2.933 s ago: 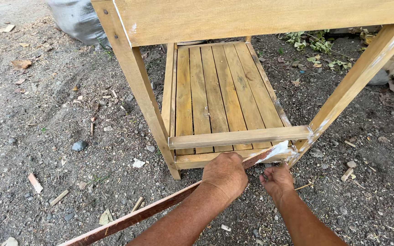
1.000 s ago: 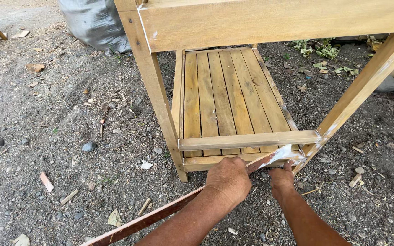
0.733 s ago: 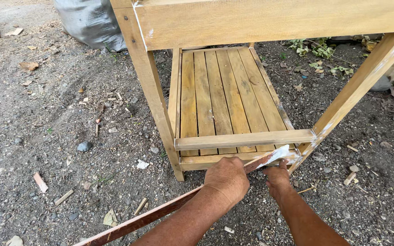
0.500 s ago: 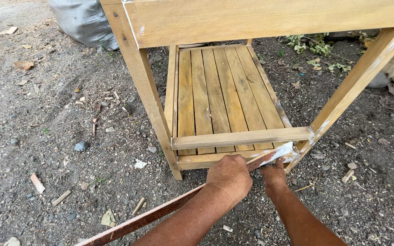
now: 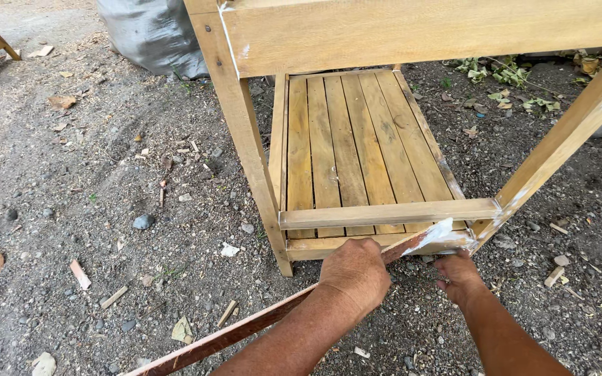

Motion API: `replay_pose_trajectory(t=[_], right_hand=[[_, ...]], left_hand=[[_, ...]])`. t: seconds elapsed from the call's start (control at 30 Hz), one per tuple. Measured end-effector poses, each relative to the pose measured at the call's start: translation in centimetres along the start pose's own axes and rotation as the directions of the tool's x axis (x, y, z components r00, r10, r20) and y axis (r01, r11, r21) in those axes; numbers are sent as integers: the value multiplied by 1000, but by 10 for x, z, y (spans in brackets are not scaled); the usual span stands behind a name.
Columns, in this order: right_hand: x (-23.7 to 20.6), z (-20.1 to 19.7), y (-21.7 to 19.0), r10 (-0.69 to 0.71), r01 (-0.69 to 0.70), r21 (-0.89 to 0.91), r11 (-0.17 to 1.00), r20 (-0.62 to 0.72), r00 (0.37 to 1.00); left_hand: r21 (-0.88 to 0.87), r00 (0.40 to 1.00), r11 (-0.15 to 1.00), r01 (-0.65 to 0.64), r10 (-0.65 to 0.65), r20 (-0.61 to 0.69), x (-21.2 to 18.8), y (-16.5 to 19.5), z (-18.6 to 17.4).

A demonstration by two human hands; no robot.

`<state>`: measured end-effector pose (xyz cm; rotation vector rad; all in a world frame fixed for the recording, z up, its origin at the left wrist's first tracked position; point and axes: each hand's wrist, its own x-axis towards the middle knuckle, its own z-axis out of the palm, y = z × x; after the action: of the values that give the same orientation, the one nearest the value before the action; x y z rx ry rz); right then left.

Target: The person scoops white wood glue from a yellow container using a flat wooden stick and applies it to the joints of a wooden shelving unit. The person works on the upper and lower shelves, spreading glue along the frame edges and corners.

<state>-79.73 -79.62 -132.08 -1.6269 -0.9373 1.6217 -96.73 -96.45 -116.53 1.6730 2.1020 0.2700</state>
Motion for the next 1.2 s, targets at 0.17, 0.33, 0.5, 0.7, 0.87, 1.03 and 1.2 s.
replay_pose_trajectory(t=[0.17,0.33,0.5,0.7,0.87,1.03,1.2], right_hand=[[2,8,5,17,-14,-96,995,28,999],[-11,23,7,54,-47,-134,990,51,997],[-27,25,8,63,-54,-191,980,45,997],[-17,22,20,61,-99,-189,977,-198,978],[-7,17,22,43,-43,1,999,-45,998],[-13,7,13,18,-21,-108,994,-25,1000],[-12,23,26,26,-29,-55,998,-55,998]], left_hand=[[3,999,1000,12,-12,47,-1,3,1],[7,999,1000,24,-24,35,-5,0,-2],[13,992,997,70,-71,104,-5,4,-6],[-3,995,999,38,-37,91,-7,10,-5],[-18,996,1000,21,-19,88,-8,7,-6],[-9,999,1000,18,-17,52,-6,0,-6],[7,997,1000,10,-10,78,1,3,-1]])
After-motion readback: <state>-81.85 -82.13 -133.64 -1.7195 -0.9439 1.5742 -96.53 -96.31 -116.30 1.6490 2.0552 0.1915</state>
